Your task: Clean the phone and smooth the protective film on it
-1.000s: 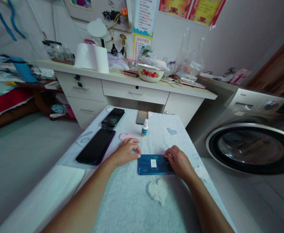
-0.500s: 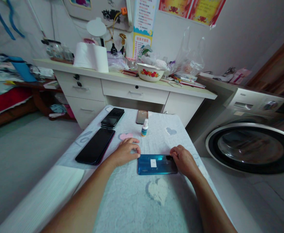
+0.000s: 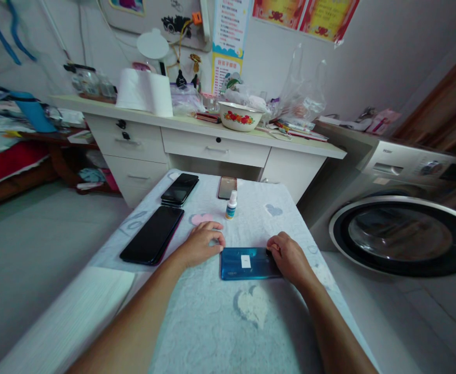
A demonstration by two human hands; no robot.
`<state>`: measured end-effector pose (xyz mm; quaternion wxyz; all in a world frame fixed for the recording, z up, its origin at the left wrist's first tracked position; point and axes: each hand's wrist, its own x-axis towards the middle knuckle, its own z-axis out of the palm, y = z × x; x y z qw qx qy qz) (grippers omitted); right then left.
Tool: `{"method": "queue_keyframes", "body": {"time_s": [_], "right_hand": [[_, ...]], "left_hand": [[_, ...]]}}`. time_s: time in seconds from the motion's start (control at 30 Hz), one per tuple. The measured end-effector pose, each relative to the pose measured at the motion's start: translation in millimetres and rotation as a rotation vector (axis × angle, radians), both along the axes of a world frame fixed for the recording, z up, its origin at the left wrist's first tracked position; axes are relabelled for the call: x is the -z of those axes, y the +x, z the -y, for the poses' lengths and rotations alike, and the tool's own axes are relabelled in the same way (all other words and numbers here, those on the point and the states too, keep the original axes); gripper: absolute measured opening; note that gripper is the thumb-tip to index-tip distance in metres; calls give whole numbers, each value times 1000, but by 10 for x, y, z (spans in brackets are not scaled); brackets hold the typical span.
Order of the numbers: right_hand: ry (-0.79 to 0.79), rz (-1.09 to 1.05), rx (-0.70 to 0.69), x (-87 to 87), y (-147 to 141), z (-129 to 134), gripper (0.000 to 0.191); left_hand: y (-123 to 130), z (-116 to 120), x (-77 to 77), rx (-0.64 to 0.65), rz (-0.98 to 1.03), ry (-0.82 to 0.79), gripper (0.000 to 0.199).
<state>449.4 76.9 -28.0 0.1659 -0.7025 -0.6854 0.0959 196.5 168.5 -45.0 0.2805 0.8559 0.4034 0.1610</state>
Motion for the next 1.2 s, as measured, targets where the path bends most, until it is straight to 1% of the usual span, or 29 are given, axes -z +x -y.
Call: {"method": "queue_keyframes", "body": {"time_s": [0.27,0.4,0.53,0.7,0.83,1.07,1.2], "right_hand": [[-7,-21,-42,4,-63,-4,18],[-12,-59,-94,-27,-28,25,18],[-24,-97,-155,-56,25,58,22],[-50,-122,-181,-121,64,82,22],[-63,-133,-172,-138,76,82,21],[-14,-106,-111,-34,53,52,18],[23,-80,-67,-3,14,41,16]], "left_hand": [[2,-3,7,0,1,5,11],[0,-2,24,2,14,17,11],[2,10,5,-9,5,11,11],[1,14,4,-8,7,15,11],[3,21,20,-18,15,26,11],[24,15,70,-56,46,82,11],[34,8,97,-65,52,104,11]]}}
